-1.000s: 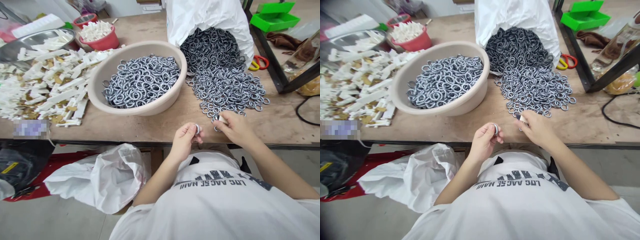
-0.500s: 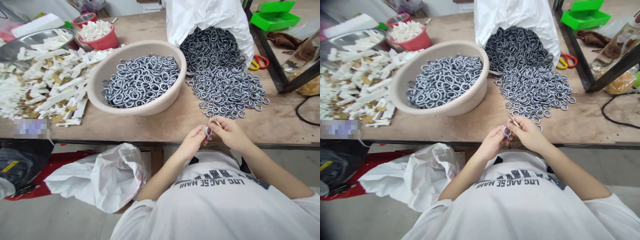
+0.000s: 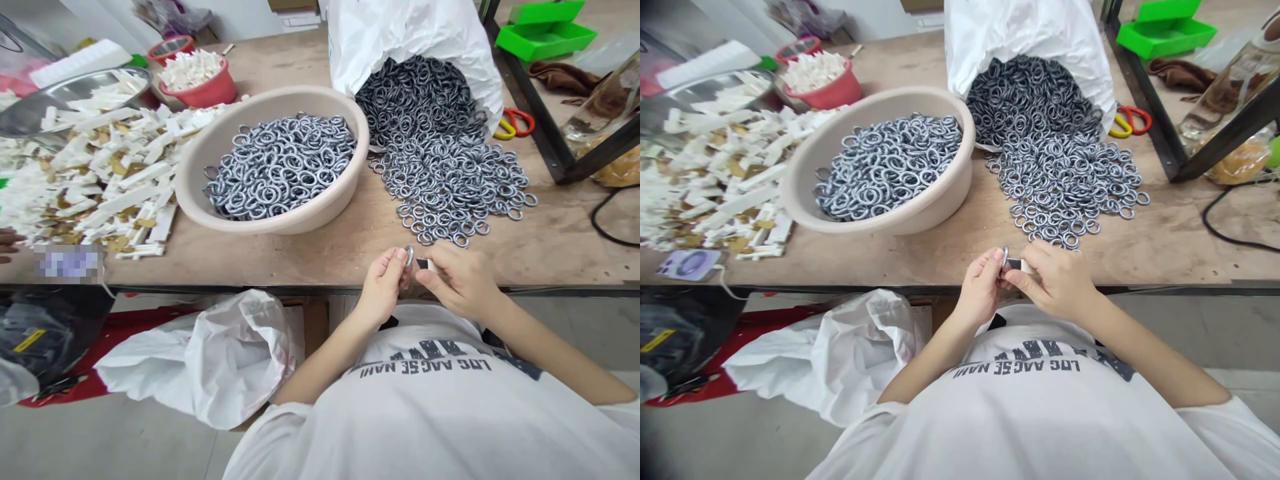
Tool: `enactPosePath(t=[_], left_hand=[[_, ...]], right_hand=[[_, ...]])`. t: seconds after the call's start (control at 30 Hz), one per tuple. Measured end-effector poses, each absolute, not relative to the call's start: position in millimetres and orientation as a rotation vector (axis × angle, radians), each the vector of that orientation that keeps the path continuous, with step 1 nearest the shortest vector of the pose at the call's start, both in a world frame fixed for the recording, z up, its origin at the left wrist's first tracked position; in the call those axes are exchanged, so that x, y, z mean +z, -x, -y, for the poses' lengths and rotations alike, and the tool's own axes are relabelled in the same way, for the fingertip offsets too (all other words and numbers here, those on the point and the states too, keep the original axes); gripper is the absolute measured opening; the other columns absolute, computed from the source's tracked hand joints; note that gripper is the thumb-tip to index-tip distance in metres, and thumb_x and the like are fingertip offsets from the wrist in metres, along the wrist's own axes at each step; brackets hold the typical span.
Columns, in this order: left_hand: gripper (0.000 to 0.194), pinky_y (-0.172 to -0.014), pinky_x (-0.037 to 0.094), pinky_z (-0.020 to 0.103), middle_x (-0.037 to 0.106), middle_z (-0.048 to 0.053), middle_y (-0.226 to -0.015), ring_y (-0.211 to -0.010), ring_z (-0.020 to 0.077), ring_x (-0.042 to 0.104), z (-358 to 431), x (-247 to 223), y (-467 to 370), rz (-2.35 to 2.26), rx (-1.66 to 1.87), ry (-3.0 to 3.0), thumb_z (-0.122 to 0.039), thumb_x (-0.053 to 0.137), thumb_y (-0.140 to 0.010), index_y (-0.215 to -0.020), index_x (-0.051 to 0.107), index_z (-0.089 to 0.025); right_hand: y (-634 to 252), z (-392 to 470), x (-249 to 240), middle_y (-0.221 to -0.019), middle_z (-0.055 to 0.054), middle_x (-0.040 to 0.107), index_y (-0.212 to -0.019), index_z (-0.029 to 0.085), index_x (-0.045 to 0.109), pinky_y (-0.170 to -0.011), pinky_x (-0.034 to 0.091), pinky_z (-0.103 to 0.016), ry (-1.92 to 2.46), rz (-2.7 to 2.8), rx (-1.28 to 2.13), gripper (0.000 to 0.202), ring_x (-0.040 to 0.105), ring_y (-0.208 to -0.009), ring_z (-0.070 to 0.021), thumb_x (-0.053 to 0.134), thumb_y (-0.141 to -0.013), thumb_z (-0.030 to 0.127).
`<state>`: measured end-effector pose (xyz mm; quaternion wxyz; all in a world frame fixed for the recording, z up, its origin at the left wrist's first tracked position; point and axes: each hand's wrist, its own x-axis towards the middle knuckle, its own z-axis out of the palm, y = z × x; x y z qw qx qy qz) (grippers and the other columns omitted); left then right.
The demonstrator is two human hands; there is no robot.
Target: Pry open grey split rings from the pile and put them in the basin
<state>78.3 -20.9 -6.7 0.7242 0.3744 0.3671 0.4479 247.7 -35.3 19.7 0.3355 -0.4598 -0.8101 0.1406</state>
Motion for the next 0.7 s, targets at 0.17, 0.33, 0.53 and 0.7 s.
enactPosePath(t=[0.17, 0.33, 0.53, 0.7], left_hand=[[0.048, -0.053, 0.035, 0.016, 0.041, -0.001, -0.065, -0.055, 0.0044, 0.038, 26, -6, -80, -0.823, 0.982, -0.834, -0.058, 0.061, -0.089, -0.077, 0.046, -0.014], [0.048, -0.059, 0.034, 0.018, 0.040, 0.000, -0.067, -0.062, 0.0059, 0.038, 22, -7, -72, -0.851, 0.923, -1.047, -0.057, 0.052, -0.093, -0.077, 0.046, -0.013], [0.048, -0.062, 0.032, 0.017, 0.040, 0.000, -0.068, -0.064, 0.0047, 0.037, 19, -10, -63, -0.816, 0.750, -1.217, -0.056, 0.050, -0.095, -0.077, 0.047, -0.012], [0.046, -0.061, 0.037, 0.014, 0.048, 0.001, -0.069, -0.063, 0.0033, 0.043, 24, -13, -59, -0.751, 0.697, -1.097, -0.053, 0.055, -0.094, -0.077, 0.053, -0.010]], right_hand=[[-246, 36, 23, -0.079, -0.004, 0.052, -0.078, 0.016, 0.048, -0.060, 0.026, -0.031, 1.242, 2.189, 0.293, 0.032, 0.043, -0.066, -0.0132, 0.054, -0.098, 0.041], [-247, 35, 26, -0.076, -0.003, 0.052, -0.075, 0.016, 0.049, -0.062, 0.027, -0.030, 1.218, 2.165, 0.499, 0.037, 0.045, -0.067, -0.0124, 0.049, -0.102, 0.042], [-254, 26, 21, -0.070, -0.001, 0.049, -0.071, 0.015, 0.045, -0.061, 0.024, -0.030, 1.313, 2.117, 0.566, 0.044, 0.042, -0.065, -0.0123, 0.048, -0.102, 0.046], [-289, 15, 7, -0.069, -0.003, 0.046, -0.071, 0.016, 0.043, -0.063, 0.028, -0.030, 1.467, 1.935, 0.539, 0.047, 0.043, -0.067, -0.0142, 0.044, -0.103, 0.051]])
